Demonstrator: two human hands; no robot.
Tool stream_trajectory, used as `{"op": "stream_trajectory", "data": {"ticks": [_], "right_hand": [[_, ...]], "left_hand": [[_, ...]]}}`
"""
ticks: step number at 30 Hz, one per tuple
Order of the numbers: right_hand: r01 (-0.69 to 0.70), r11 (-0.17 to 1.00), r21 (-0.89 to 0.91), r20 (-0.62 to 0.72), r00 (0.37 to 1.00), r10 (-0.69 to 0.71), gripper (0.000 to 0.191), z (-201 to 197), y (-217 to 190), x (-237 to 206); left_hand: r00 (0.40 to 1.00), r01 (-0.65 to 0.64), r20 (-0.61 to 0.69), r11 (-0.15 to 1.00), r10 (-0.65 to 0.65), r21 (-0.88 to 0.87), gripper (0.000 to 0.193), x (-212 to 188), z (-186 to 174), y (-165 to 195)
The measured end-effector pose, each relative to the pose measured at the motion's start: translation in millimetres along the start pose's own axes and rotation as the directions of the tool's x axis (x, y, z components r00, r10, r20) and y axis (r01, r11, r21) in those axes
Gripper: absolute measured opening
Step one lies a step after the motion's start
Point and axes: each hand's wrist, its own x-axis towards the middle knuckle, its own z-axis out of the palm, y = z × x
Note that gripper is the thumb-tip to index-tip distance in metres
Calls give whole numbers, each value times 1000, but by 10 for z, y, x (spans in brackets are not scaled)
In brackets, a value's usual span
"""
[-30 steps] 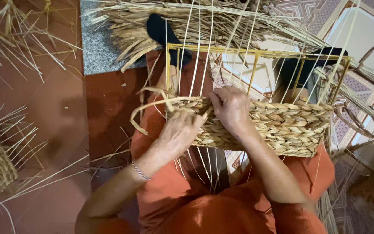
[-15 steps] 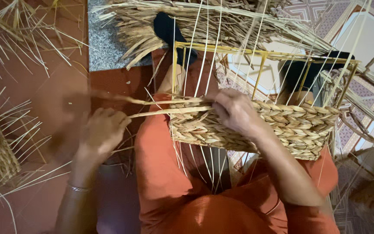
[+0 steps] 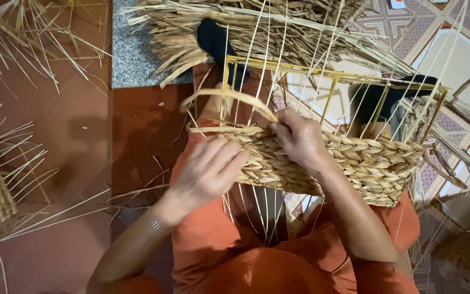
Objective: The person weaves a basket by hand, interlacing dried palm leaves through a rectangular frame held between their legs. They repeatedly pull and tuck the leaves to form a tight pattern.
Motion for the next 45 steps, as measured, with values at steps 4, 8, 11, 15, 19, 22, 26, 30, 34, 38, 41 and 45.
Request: {"op": "stream_trajectory", "data": {"ticks": [4,8,11,15,19,22,26,30,34,38,41,45], "right_hand": [[-193,980,-56,217,955,200,8,-87,-66,56],[229,968,-106,94,971,-219,25,-95,-119,-26],[271,914,-301,64,962,-264,30,20,-122,-66],[112,970,-214,22,994,-110,13,95,-50,-25],[-120,991,-65,75,989,125,4,12,20,17],[258,966,-30,-109,959,-260,10,1,5,65],[-16,999,49,-58,998,19,12,107,-113,166],[-44,989,-142,-25,999,41,8,103,-239,168],[143,974,-174,69,989,-133,7,8,-248,152],[26,995,-101,23,999,-24,4,77,-183,166],[-39,989,-142,-46,998,33,12,170,-148,152],[12,981,-193,-186,981,-49,10,241,-178,166]], "left_hand": [[865,394,371,915,-339,-83,21,271,813,-310],[595,739,612,655,-521,-160,26,562,1166,-601],[671,570,532,819,-515,74,15,640,1198,-647],[684,725,360,538,-634,-430,16,555,1196,-674],[497,550,454,-137,-740,-824,17,270,1120,-683],[509,456,557,-344,-656,-821,31,9,945,-486],[435,860,634,88,-639,-502,41,-125,695,-66],[938,254,-12,714,-346,-652,24,58,512,-149],[957,288,75,941,-279,-178,52,158,392,-564],[942,260,196,962,-272,86,21,36,473,-700],[921,257,216,923,-324,286,10,-107,471,-788],[926,344,93,920,-366,190,6,-297,235,-855]]}}
